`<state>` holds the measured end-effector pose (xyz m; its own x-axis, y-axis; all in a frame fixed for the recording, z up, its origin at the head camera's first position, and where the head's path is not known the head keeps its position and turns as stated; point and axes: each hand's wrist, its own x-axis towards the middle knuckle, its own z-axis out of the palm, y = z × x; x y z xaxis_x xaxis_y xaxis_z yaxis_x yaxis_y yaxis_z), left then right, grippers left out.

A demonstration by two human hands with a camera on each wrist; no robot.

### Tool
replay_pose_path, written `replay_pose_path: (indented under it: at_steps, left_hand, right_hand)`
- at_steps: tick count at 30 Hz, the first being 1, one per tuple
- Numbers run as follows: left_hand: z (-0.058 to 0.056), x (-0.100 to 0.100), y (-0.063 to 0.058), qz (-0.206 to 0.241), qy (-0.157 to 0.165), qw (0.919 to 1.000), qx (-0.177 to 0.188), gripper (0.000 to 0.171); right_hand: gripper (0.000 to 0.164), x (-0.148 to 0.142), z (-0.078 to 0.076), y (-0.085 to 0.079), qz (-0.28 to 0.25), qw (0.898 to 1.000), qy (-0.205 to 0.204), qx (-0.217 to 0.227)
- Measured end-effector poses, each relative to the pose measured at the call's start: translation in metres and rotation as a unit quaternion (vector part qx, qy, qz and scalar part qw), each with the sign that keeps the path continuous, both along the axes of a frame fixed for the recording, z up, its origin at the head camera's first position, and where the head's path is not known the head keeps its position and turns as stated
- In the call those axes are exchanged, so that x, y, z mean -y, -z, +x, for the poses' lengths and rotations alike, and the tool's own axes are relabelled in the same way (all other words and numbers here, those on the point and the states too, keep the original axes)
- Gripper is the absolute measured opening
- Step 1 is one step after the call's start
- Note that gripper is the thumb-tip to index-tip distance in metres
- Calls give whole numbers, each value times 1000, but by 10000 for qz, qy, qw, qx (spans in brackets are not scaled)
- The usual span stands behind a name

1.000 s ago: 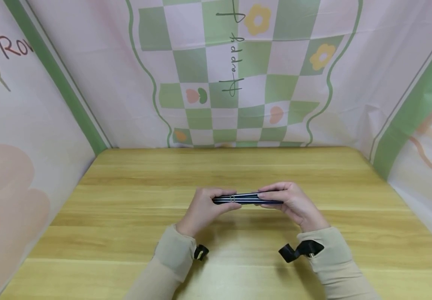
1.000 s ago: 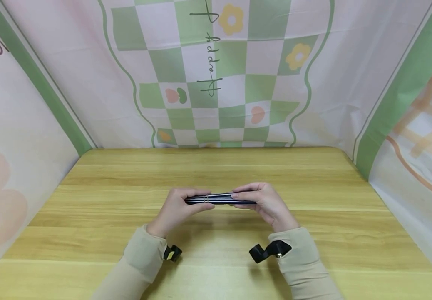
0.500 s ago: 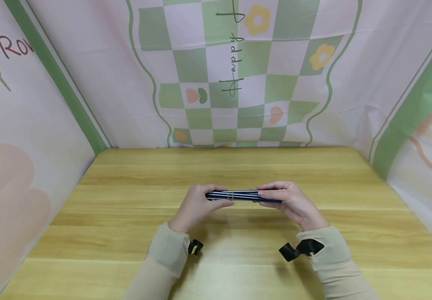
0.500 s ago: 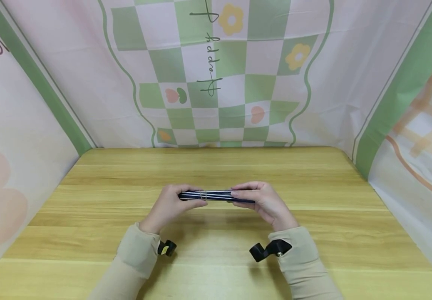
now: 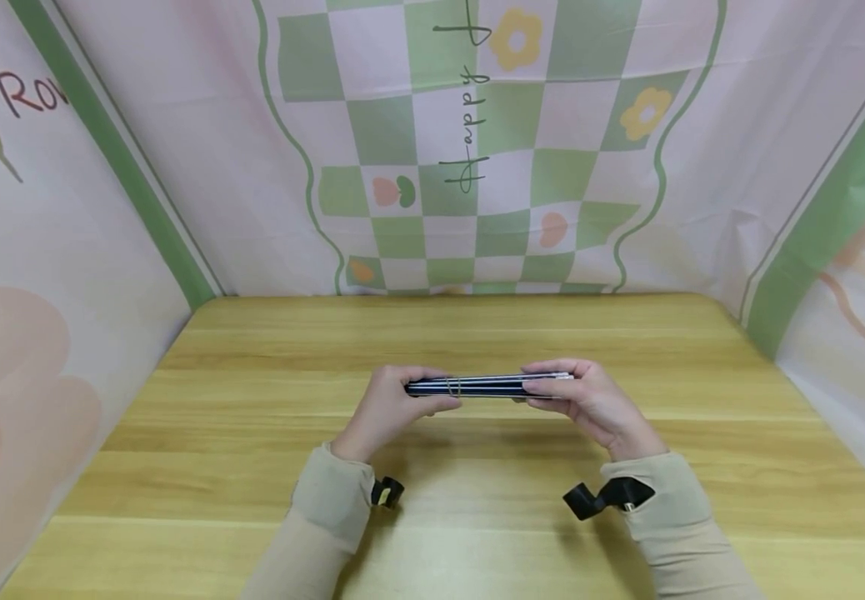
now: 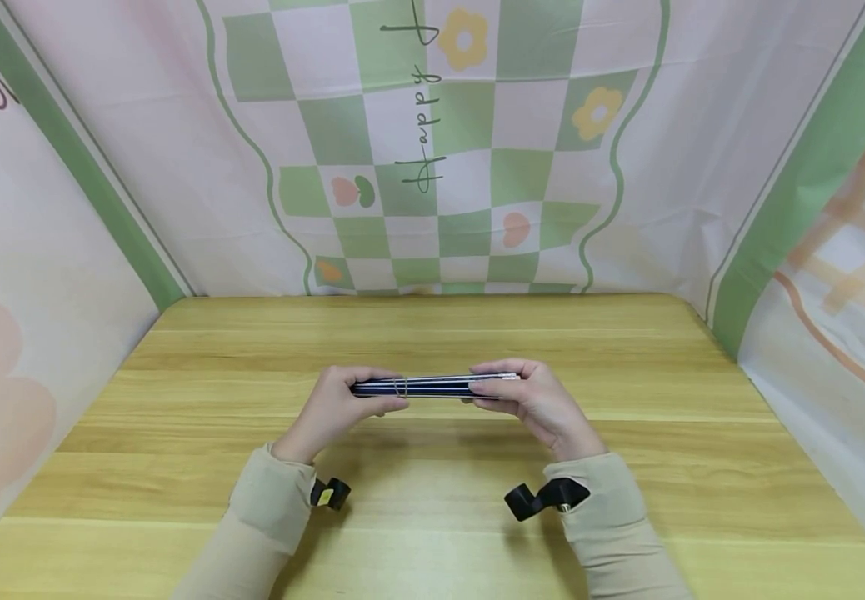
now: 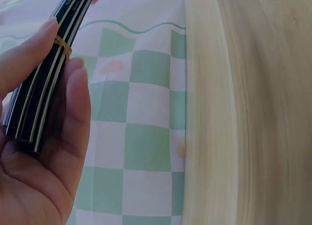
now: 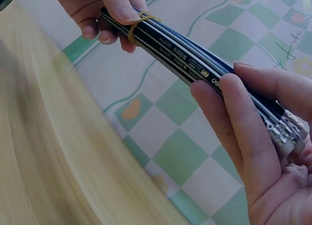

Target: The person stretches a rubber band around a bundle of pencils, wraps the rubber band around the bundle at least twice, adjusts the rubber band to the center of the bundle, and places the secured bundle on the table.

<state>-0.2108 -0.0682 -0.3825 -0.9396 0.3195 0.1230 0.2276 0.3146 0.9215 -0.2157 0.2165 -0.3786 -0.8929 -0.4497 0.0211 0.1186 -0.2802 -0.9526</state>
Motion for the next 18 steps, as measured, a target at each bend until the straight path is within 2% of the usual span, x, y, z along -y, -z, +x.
replay_pose_path:
  at_steps: [4, 9, 14, 18]
  left_hand:
    - [0, 0, 0, 151, 9, 9999, 57, 35]
    - [-1, -2, 3, 49, 34, 9999, -121, 33]
    - [1, -4, 1, -583, 33, 9974, -429, 36]
    - [3, -5, 0, -1305, -42, 9876, -875, 39]
  right_hand:
    - [31, 0, 0, 1, 23, 10000, 0, -75]
    - [31, 2, -1, 3, 140, 9994, -157, -268]
    - [27, 9, -2, 7, 162, 9996, -201, -143]
    - [26, 14, -1, 9, 380, 9992, -99, -70]
